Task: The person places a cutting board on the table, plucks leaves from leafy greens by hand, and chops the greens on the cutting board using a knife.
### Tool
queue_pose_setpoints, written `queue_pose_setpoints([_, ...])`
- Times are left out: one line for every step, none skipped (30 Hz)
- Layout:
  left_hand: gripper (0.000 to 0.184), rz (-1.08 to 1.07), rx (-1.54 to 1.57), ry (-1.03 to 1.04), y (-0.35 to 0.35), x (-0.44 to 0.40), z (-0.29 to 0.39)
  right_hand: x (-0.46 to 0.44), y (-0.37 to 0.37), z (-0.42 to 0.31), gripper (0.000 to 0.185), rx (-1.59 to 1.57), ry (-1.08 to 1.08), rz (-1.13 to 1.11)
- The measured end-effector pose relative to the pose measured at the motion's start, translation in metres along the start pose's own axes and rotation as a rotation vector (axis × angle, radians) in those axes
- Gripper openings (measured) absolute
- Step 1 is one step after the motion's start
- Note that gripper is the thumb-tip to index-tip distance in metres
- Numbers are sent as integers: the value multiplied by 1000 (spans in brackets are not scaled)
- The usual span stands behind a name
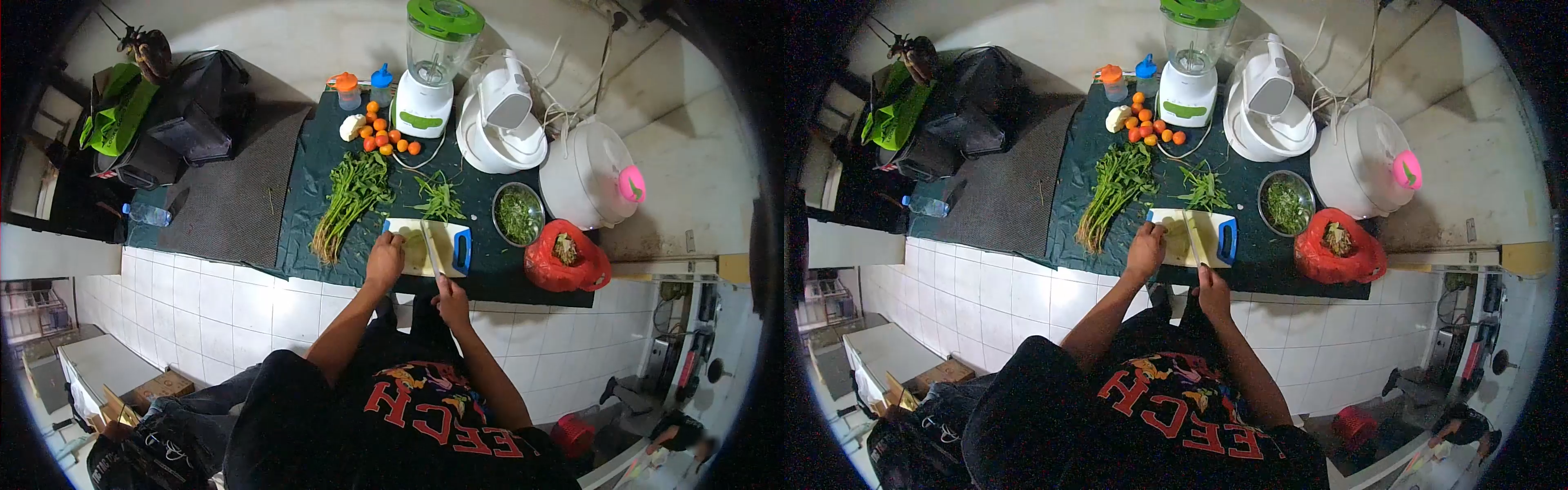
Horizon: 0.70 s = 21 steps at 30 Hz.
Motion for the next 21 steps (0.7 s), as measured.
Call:
queue_pose_setpoints([21,17,37,-4,-2,0,4,2,-6,2,49,-38,71,-29])
queue_pose_setpoints([21,15,35,-3,0,-1,5,3,-12,3,52,-76,142,-59])
queue_pose_setpoints([20,-13,45,14,3,-4,5,2,-16,13,51,-91,177,-79])
queue_pose_setpoints([19,-39,57,31,7,-8,5,3,-22,23,51,-92,175,-77])
queue_pose_setpoints([19,-38,59,34,13,-12,5,8,-29,25,51,-76,134,-76])
queue_pose_setpoints([18,-40,17,65,19,-17,5,13,-34,26,51,-61,93,-75])
queue_pose_setpoints([18,-42,-27,96,24,-21,3,18,-39,29,51,-60,92,-72])
queue_pose_setpoints([18,-42,-25,97,29,-27,1,24,-43,31,51,-81,129,-53])
queue_pose_setpoints([20,-62,-57,119,34,-34,-2,28,-46,33,51,-102,165,-33])
queue_pose_setpoints([23,-81,-89,142,39,-41,-4,32,-47,33,51,-102,165,-30])
queue_pose_setpoints([22,-62,-86,148,40,-46,-3,35,-48,36,50,-128,214,-27])
queue_pose_setpoints([22,-63,-84,152,41,-52,-2,37,-50,38,50,-154,262,-24])
queue_pose_setpoints([20,-87,-102,160,41,-58,-2,40,-51,40,50,-155,263,-20])
queue_pose_setpoints([18,-113,-121,169,41,-62,-3,44,-50,39,50,-160,262,-25])
queue_pose_setpoints([18,-114,-121,173,41,-65,-5,47,-50,36,51,-166,261,-29])
queue_pose_setpoints([17,-153,-157,200,41,-67,-6,47,-48,39,51,-169,260,-25])
queue_pose_setpoints([16,-193,-192,229,41,-69,-6,47,-45,41,52,-158,204,-25])
queue_pose_setpoints([16,-195,-190,235,41,-70,-5,47,-45,43,53,-146,149,-25])
queue_pose_setpoints([16,-220,-216,235,41,-71,-4,47,-49,45,55,-65,183,-75])
queue_pose_setpoints([16,-243,-243,236,40,-72,-3,47,-49,48,55,-70,182,-70])
queue_pose_setpoints([16,-243,-244,243,38,-74,-2,46,-47,49,54,-70,160,-59])
Point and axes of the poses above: each hand's wrist, its own x-axis away from the middle knuckle, its own y-axis out of the palm, z = x × y, the point moved 1 cm from there along -x, towards the middle knuckle, and after that the axes turned 6 degrees about y, right-handed, at the moved point
